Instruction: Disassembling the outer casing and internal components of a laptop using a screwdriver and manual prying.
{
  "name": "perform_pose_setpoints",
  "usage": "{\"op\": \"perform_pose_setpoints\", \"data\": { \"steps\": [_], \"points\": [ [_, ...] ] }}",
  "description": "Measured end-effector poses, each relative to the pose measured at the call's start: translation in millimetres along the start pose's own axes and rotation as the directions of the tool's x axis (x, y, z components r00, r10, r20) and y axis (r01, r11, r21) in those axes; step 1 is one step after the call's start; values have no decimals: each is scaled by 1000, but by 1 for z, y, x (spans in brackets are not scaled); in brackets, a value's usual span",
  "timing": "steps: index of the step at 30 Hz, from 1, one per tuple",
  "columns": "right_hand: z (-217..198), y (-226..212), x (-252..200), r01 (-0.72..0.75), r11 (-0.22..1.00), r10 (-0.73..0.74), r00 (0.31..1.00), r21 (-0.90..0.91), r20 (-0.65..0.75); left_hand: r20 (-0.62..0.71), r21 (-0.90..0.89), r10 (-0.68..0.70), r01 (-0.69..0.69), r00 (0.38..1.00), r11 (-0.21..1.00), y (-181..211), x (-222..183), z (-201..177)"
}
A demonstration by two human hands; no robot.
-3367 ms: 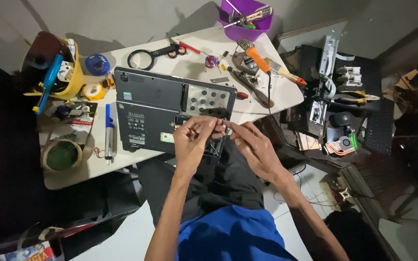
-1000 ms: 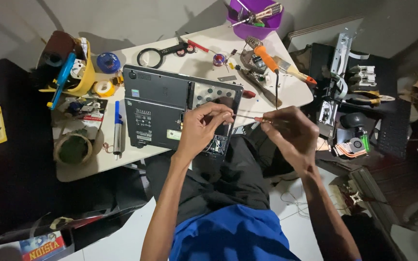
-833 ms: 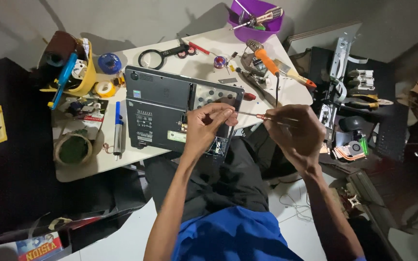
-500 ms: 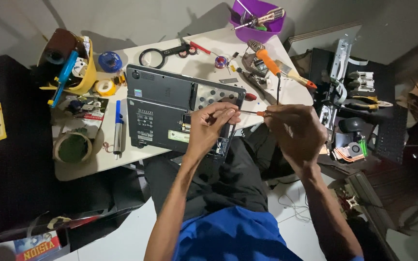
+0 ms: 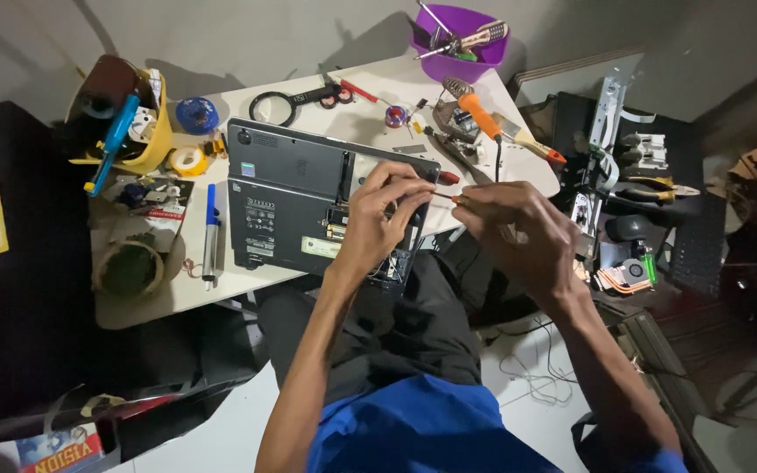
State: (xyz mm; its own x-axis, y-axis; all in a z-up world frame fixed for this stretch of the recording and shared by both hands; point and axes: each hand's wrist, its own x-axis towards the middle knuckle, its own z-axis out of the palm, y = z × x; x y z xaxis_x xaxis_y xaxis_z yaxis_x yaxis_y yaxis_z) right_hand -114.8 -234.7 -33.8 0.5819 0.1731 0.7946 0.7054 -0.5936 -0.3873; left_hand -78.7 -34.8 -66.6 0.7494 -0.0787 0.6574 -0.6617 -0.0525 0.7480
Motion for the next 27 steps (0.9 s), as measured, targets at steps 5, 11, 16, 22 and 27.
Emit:
{"op": "perform_pose_setpoints", "data": {
  "steps": [5,11,16,22,27],
  "points": [
    [-2,-20,30,146,977,-123,981,-156,151,-31,43,45,-44,998,998,-5,2,6],
    [0,-15,40,124,990,-111,977,-65,180,-47,209,147,-134,988,969,-8,3,8],
    [5,-17,32,-21,999,24,996,-24,92,-67,272,196,-171,978,947,-18,-2,9],
    [10,5,39,-104,991,99,994,87,55,-327,229,117,-42,938,973,-4,-38,-5],
    [23,29,45,-354,935,343,881,-26,325,-778,55,-210,397,592,916,15,-104,-28]
  ]
}}
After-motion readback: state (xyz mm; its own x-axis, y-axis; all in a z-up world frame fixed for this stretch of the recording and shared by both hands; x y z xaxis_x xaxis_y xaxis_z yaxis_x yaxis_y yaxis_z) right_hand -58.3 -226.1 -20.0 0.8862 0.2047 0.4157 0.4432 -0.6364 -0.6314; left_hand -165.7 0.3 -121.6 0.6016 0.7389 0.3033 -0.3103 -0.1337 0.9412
